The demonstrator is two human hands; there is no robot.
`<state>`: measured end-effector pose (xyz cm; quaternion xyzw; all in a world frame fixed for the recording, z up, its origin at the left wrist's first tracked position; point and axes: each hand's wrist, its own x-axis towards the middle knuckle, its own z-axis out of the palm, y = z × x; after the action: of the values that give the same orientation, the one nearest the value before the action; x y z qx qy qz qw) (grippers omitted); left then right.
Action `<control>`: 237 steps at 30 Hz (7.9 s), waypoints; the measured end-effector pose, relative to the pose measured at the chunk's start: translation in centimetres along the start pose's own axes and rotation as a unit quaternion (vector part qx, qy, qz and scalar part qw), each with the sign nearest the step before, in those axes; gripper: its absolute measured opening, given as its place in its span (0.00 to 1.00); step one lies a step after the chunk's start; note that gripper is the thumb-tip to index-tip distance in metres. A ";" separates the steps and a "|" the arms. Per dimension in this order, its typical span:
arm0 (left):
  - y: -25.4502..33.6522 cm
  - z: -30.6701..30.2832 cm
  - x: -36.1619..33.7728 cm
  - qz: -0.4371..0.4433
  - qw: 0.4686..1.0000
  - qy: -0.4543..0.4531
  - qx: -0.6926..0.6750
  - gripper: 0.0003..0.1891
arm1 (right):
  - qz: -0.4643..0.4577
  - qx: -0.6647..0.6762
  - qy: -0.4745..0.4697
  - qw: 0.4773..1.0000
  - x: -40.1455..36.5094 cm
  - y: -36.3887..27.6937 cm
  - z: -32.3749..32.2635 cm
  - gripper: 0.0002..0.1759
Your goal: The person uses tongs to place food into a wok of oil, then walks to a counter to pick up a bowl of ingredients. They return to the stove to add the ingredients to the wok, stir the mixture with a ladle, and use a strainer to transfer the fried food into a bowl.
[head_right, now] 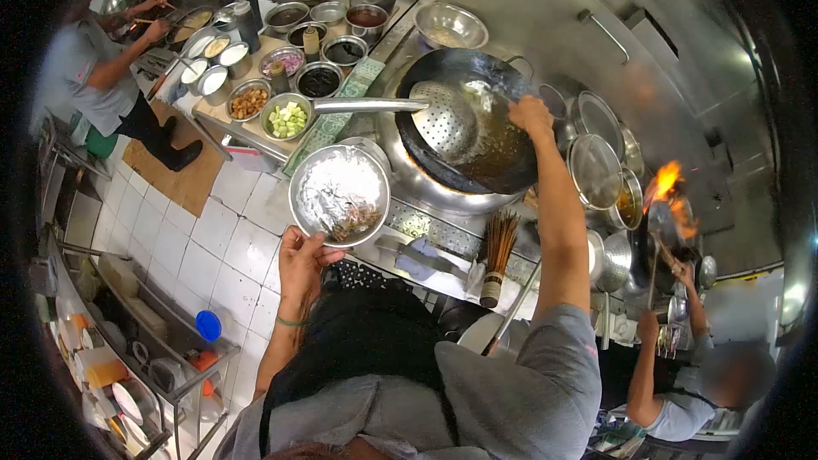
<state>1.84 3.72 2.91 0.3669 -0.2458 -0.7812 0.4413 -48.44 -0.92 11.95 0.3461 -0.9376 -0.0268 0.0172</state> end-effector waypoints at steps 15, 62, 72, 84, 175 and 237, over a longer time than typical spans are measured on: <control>2.6 -2.8 5.4 0.012 0.997 -0.071 0.012 0.10 | -0.296 0.220 -0.001 0.930 -27.3 -9.4 -8.3 0.16; 0.0 2.0 5.7 0.007 0.994 -0.107 0.012 0.05 | 0.087 0.110 0.150 0.979 -9.5 5.4 1.3 0.24; 1.3 -0.1 4.8 0.016 0.996 -0.084 0.028 0.07 | 0.091 0.024 0.142 0.985 -9.5 2.0 -1.4 0.28; 2.5 -0.8 6.3 0.020 0.985 -0.170 0.026 0.05 | -0.245 0.246 0.030 0.937 -29.7 -8.7 -8.1 0.16; 0.5 -0.1 3.8 -0.016 0.986 -0.163 0.039 0.04 | 0.058 -0.098 0.113 0.987 -13.9 2.5 1.9 0.13; -31.5 -19.4 -63.1 -0.626 0.019 -0.687 0.368 0.19 | 0.535 0.532 0.562 0.339 -106.2 -0.4 9.5 0.23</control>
<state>22.68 72.91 -8.74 -0.2137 -0.3656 -0.4528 -0.7846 32.02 68.20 1.03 -0.3602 -0.5077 0.6932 0.3633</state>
